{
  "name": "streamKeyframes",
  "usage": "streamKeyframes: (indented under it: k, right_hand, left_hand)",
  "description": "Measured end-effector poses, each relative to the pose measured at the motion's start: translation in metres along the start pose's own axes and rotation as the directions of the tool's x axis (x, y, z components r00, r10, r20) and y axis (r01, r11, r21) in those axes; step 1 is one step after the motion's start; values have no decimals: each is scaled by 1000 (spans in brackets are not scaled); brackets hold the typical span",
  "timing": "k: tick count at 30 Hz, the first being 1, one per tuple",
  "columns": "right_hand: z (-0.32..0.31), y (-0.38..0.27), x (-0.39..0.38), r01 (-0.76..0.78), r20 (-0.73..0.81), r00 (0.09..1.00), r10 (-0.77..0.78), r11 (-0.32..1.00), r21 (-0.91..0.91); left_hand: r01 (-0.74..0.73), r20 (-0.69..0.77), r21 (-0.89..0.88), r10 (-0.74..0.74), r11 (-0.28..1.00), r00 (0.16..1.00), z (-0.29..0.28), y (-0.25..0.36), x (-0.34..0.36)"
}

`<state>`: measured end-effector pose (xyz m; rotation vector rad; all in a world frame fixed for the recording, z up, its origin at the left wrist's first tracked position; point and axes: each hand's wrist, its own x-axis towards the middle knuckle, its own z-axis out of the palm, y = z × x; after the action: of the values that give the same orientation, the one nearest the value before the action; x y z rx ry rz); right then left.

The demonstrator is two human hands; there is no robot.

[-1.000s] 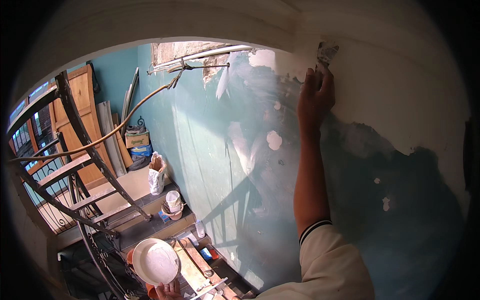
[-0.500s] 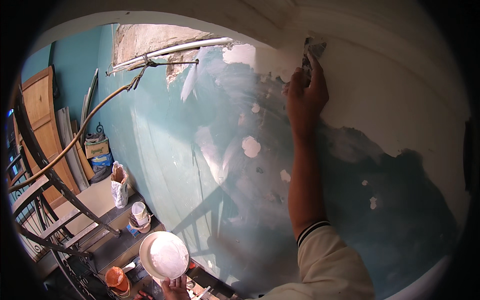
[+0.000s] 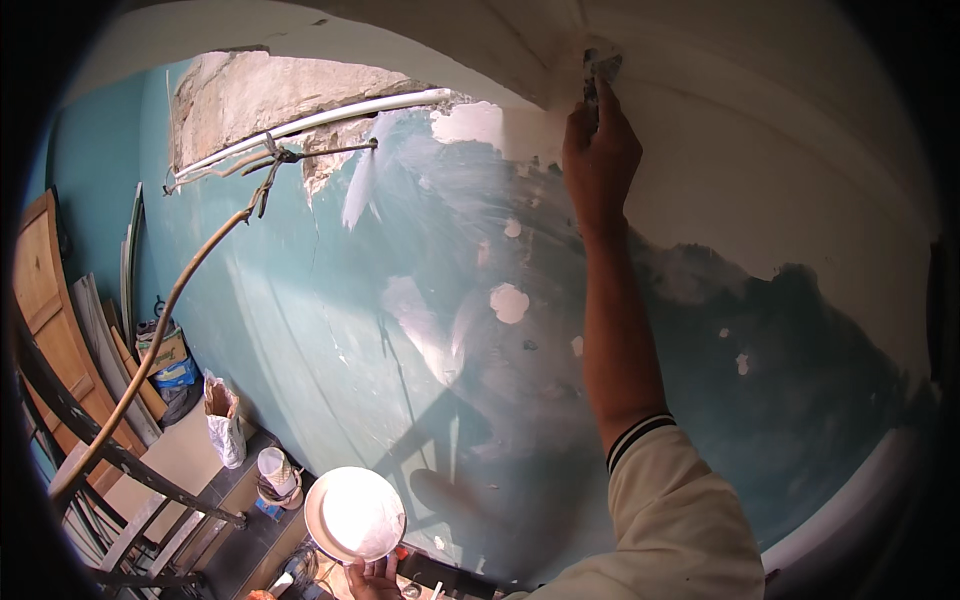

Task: The person applies white plaster to a ceiling using a trowel and a small container. They repeatedly scoop plaster and spread it along the ceiling surface, smoothing the material as they work.

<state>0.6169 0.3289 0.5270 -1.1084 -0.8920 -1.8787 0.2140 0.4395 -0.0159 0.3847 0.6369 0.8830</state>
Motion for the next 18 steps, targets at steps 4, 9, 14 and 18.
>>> streamKeyframes:
  k: [4,9,14,18]
  right_hand:
    - [6,4,0,32,-16,999,-33,997,-71]
    - [5,-3,-2,8,76,997,3,989,-146]
    - [11,-4,-8,29,-16,999,-31,994,-106]
    - [12,-5,-5,-3,-6,1000,2,992,-126]
  left_hand:
    - [32,40,-24,-31,999,999,-24,5,25]
    - [14,106,12,-15,1000,994,-14,22,24]
    - [0,133,25,-3,1000,991,-31,25,41]
    - [-25,184,4,23,1000,983,-43,25,46]
